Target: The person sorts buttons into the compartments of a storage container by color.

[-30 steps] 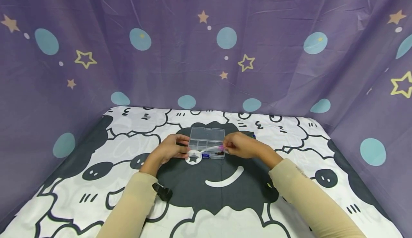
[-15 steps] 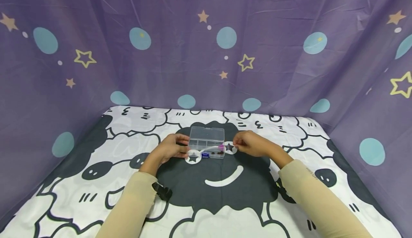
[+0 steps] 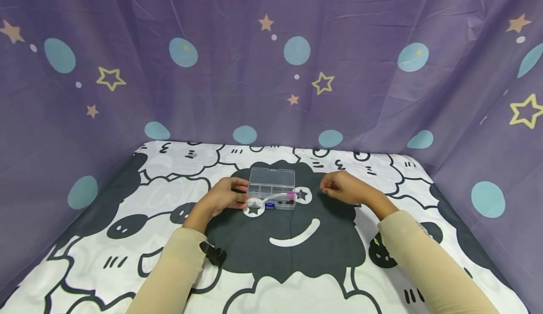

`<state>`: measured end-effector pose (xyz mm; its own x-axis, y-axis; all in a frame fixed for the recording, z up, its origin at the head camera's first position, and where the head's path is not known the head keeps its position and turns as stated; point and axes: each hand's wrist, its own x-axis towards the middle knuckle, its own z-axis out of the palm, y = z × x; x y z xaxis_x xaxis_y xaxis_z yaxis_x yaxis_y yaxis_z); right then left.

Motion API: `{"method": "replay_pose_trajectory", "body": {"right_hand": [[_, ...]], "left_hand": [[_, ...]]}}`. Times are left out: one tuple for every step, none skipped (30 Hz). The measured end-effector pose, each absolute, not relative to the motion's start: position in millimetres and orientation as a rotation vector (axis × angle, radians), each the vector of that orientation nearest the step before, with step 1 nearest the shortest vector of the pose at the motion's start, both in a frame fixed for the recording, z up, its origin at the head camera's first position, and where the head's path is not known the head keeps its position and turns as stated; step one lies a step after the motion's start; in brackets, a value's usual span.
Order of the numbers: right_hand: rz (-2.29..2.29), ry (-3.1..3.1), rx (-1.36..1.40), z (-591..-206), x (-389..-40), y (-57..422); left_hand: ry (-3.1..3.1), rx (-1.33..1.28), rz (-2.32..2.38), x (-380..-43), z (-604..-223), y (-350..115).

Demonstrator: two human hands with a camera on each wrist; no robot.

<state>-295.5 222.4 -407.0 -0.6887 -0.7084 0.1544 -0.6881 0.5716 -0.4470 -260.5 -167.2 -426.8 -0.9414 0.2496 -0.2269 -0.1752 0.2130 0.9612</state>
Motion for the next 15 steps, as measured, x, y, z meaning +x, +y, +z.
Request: {"method": "replay_pose_trajectory", "body": {"right_hand": [[-0.756, 2.746, -1.207, -407, -296, 225], [-0.760, 2.745, -1.192, -408, -297, 227], [-0.759, 2.746, -1.181, -408, -298, 229], [-0.758, 2.748, -1.168, -409, -299, 231], [-0.756, 2.751, -1.158, -409, -300, 233], [-0.750, 2.755, -1.151, -410, -301, 235], [-0.749, 2.757, -1.145, -410, -302, 236], [-0.750, 2.759, -1.139, -411, -303, 238], [-0.750, 2.759, -1.133, -411, -304, 240], [-0.750, 2.760, -1.124, -412, -304, 241], [-0.752, 2.759, -1.121, -413, -305, 242], [-0.756, 2.757, -1.118, -414, -306, 244], [-0.758, 2.757, -1.114, -414, -307, 245], [-0.761, 2.757, -1.108, -415, -308, 247], [-0.762, 2.758, -1.101, -417, -309, 249]], "left_hand": [[2.161, 0.069, 1.781, -260, -427, -167], [2.162, 0.067, 1.781, -260, -427, -167], [2.163, 0.068, 1.779, -261, -427, -167], [2.165, 0.065, 1.779, -261, -427, -167], [2.165, 0.065, 1.777, -261, -427, -167], [2.166, 0.067, 1.776, -261, -427, -166], [2.166, 0.065, 1.775, -261, -427, -166], [2.166, 0.064, 1.775, -261, -426, -166], [2.166, 0.063, 1.774, -261, -426, -166], [2.166, 0.059, 1.774, -261, -426, -166], [2.165, 0.058, 1.775, -261, -426, -166], [2.166, 0.057, 1.775, -261, -426, -166], [2.165, 0.058, 1.775, -261, -426, -166], [2.164, 0.059, 1.775, -261, -426, -166], [2.164, 0.060, 1.776, -261, -426, -166]]}}
